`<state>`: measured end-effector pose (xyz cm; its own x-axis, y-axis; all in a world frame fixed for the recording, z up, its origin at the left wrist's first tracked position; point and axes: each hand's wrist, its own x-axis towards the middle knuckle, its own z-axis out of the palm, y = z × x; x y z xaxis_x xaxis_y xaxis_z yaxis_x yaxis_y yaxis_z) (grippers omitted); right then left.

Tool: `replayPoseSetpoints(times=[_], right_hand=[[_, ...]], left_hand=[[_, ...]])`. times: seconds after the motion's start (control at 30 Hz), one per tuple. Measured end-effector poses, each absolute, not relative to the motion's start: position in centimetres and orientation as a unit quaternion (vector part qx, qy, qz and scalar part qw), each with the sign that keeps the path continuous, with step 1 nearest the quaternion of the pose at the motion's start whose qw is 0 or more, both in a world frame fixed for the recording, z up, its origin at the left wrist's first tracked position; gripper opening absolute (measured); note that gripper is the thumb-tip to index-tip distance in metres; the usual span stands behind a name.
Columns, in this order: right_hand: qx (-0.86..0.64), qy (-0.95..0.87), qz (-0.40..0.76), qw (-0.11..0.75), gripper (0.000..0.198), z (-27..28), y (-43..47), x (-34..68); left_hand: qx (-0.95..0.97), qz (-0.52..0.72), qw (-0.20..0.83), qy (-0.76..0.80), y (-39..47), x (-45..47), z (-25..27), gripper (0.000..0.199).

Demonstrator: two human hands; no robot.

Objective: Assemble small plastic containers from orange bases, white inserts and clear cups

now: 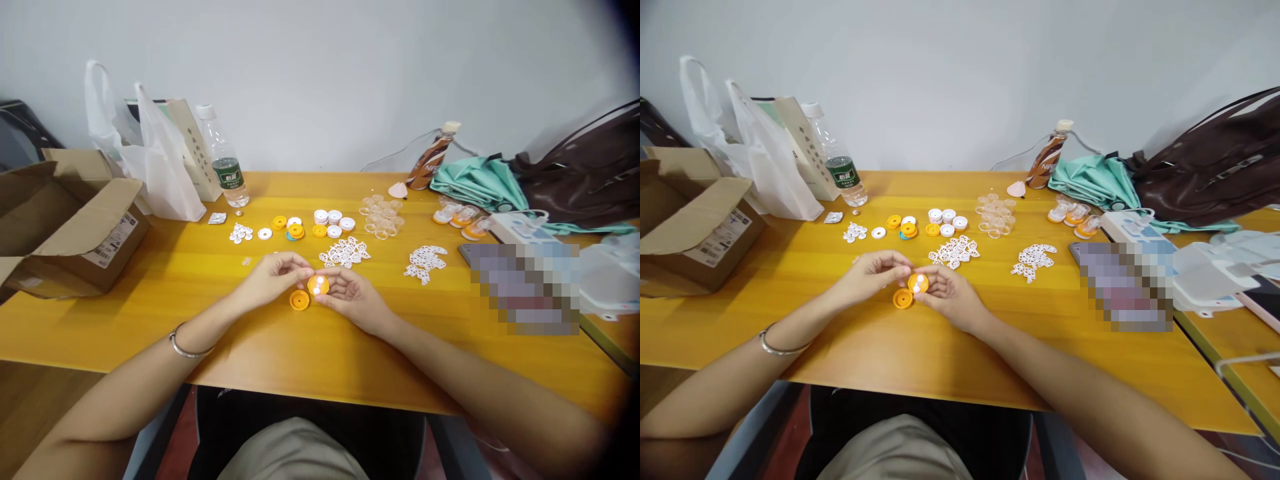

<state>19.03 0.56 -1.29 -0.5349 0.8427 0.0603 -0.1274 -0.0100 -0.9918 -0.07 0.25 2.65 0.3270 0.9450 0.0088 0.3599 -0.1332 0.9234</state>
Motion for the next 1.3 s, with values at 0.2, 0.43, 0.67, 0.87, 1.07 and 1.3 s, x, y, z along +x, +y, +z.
replayPoseSetpoints(times=[0.2,0.43,0.67,0.87,1.07,1.3], right_hand=[[-0.354,-0.585,0.611,0.399,0.038,-1.3,1.3,19.4],[-0.376,-0.562,0.605,0.420,0.039,-0.9,1.5,19.6],[-0.376,-0.567,0.605,0.414,0.040,-0.6,1.2,19.6],[-0.378,-0.568,0.604,0.412,0.039,-0.7,0.7,19.2],[-0.358,-0.583,0.601,0.413,0.037,-1.2,0.7,19.2],[-0.343,-0.598,0.601,0.405,0.034,-1.7,0.6,19.1]], left_hand=[[0.843,0.107,0.282,0.446,-0.9,-2.0,3.9,0.040],[0.788,0.158,0.414,0.427,-0.4,-1.9,3.1,0.029],[0.668,0.288,0.556,0.402,0.3,-1.7,3.8,0.033],[0.661,0.315,0.558,0.390,0.1,-1.0,3.0,0.031],[0.710,0.323,0.489,0.389,-0.3,-0.6,2.7,0.031],[0.834,0.281,0.267,0.393,-1.2,0.0,2.9,0.031]])
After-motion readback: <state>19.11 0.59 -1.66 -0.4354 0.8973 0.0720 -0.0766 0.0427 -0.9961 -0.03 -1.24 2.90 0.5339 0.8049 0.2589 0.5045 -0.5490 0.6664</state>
